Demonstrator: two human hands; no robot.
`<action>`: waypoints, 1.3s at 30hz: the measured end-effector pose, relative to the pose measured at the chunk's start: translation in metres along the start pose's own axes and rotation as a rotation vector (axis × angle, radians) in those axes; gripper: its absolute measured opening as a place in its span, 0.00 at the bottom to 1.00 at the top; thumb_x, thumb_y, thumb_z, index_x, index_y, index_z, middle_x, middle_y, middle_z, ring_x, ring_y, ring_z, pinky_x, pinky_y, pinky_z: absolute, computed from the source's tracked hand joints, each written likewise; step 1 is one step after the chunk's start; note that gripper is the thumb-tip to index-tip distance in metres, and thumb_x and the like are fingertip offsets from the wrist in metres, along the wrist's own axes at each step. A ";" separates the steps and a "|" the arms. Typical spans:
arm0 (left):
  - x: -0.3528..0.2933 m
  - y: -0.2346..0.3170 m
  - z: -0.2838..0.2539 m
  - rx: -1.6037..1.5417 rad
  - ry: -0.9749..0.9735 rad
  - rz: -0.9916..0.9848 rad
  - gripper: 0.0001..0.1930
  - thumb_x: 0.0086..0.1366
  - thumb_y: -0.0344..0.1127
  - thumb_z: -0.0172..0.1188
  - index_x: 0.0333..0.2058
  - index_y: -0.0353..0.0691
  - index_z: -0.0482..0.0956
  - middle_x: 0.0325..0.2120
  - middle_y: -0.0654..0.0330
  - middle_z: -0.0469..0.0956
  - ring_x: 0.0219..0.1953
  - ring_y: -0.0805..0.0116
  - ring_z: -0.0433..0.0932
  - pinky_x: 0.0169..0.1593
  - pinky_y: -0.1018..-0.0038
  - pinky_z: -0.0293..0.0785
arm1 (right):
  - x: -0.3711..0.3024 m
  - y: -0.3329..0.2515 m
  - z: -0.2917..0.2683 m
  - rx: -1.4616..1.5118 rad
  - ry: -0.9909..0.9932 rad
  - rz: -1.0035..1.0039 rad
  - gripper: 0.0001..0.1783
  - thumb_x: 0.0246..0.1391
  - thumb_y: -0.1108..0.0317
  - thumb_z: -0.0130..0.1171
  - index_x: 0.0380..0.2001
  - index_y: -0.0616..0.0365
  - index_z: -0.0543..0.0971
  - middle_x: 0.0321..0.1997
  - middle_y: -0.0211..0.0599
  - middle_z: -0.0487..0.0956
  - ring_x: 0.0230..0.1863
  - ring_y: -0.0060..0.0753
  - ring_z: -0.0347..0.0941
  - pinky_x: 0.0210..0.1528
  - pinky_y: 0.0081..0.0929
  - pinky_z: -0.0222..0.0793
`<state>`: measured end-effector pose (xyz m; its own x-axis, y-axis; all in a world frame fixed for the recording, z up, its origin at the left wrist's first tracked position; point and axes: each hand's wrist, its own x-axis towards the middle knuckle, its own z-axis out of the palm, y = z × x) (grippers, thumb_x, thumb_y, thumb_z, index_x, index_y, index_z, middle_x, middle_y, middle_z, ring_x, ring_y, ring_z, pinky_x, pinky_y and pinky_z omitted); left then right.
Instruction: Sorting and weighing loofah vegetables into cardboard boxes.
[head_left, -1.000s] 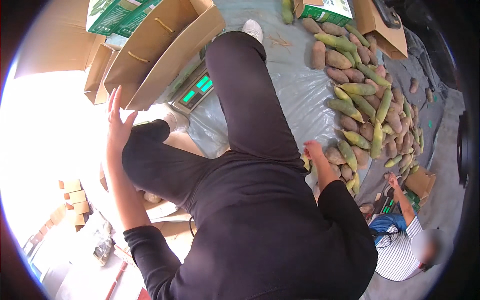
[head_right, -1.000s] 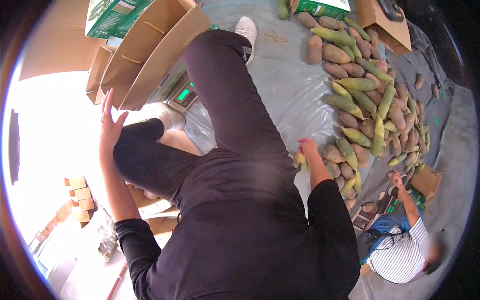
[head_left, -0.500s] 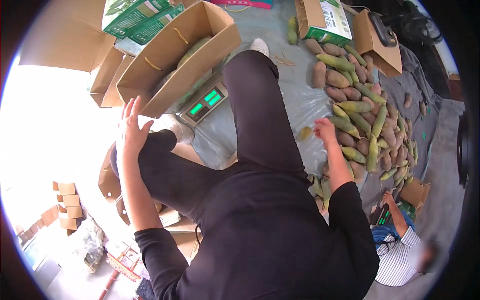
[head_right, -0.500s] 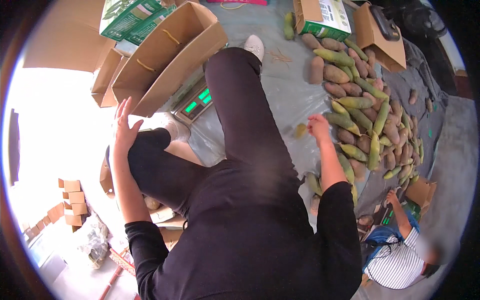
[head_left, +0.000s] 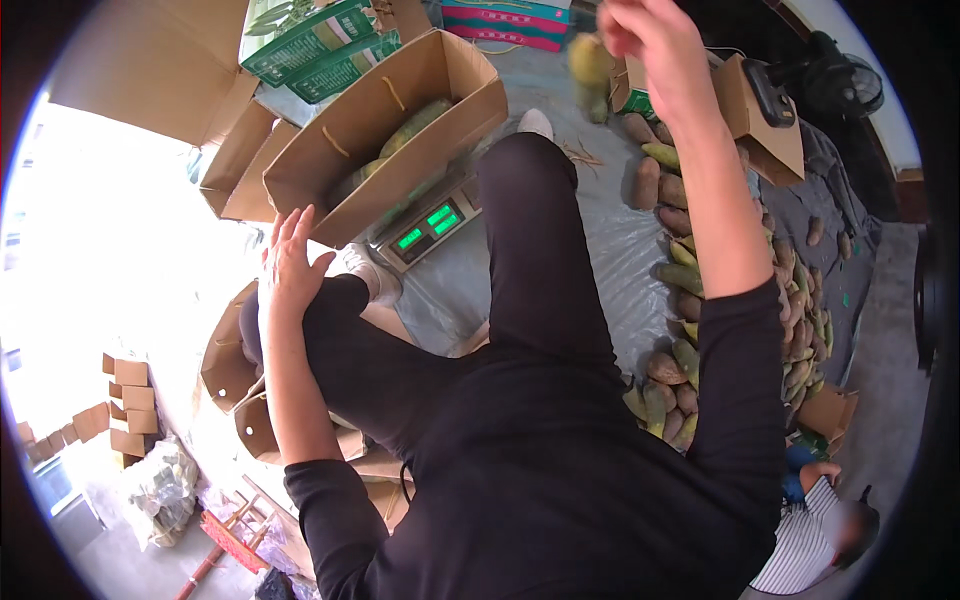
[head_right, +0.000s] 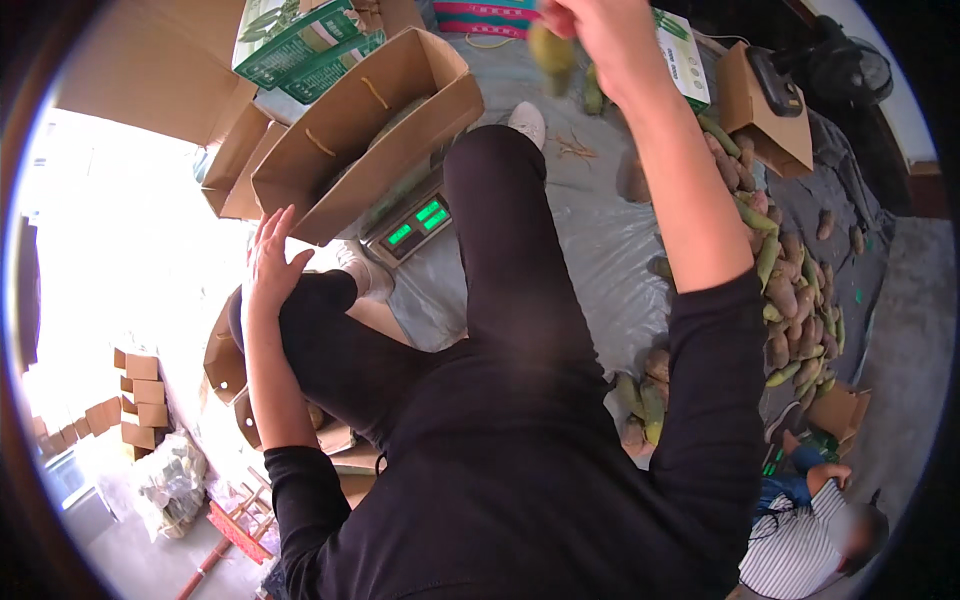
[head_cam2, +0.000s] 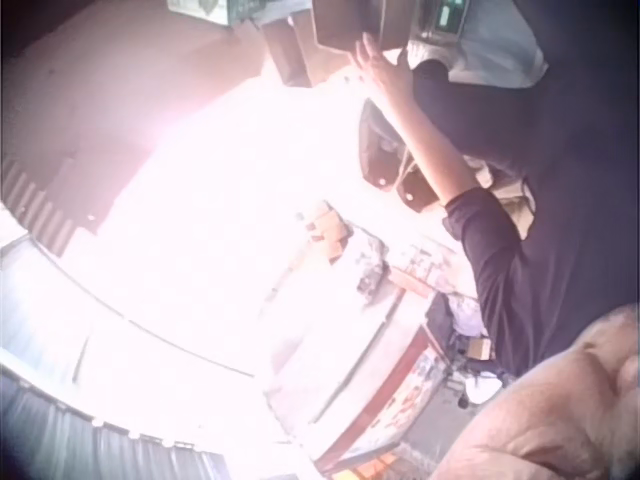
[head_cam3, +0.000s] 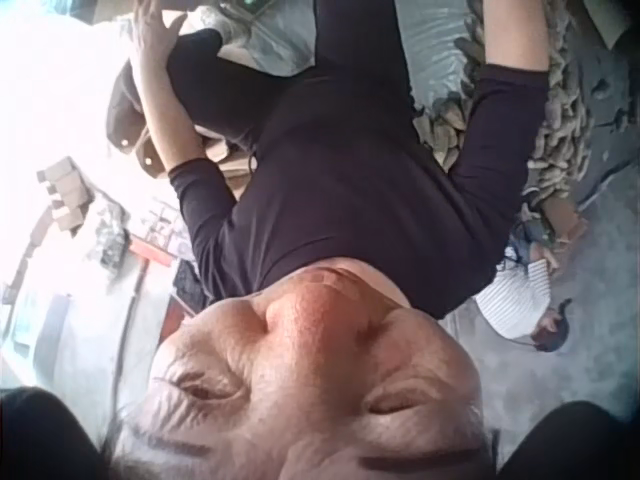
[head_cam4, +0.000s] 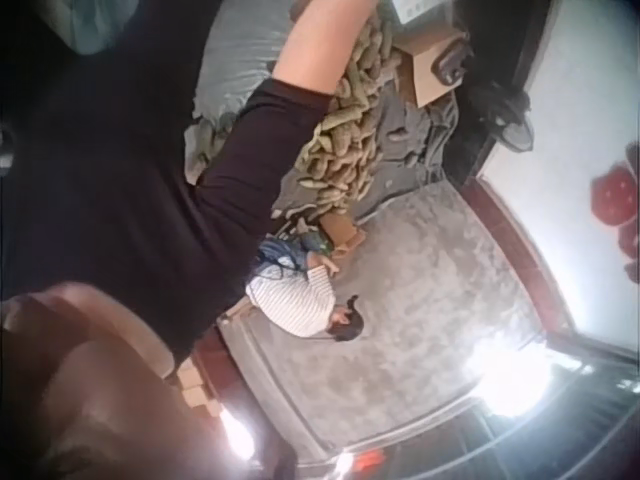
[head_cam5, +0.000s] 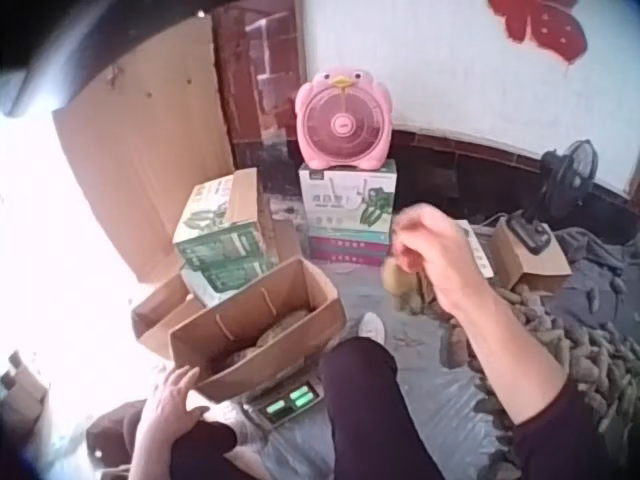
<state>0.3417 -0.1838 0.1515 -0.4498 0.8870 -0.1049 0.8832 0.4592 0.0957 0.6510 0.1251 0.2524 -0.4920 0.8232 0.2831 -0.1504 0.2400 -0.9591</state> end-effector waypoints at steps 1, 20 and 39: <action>0.000 0.002 0.000 -0.001 0.003 0.005 0.36 0.49 0.36 0.66 0.59 0.51 0.63 0.59 0.59 0.64 0.64 0.58 0.55 0.61 0.52 0.55 | 0.008 -0.017 0.024 0.123 0.002 -0.011 0.04 0.51 0.76 0.52 0.32 0.62 0.74 0.27 0.32 0.75 0.25 0.21 0.70 0.29 0.18 0.67; 0.009 -0.024 0.016 -0.195 0.033 0.193 0.35 0.48 0.26 0.64 0.58 0.43 0.64 0.55 0.50 0.66 0.60 0.49 0.60 0.62 0.61 0.56 | -0.125 0.149 -0.065 -0.355 0.016 0.576 0.11 0.54 0.67 0.54 0.39 0.57 0.77 0.34 0.29 0.78 0.33 0.21 0.74 0.32 0.22 0.68; 0.015 -0.037 0.028 -0.181 0.078 0.193 0.29 0.60 0.30 0.57 0.60 0.47 0.62 0.57 0.50 0.64 0.60 0.52 0.60 0.61 0.60 0.58 | -0.540 0.208 -0.230 -1.402 -0.504 1.354 0.11 0.48 0.68 0.50 0.23 0.61 0.80 0.32 0.48 0.80 0.38 0.49 0.76 0.42 0.38 0.72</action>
<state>0.3059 -0.1894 0.1184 -0.2907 0.9568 0.0085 0.9185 0.2766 0.2824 1.0831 -0.1510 -0.1010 0.1207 0.6511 -0.7493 0.9732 0.0711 0.2186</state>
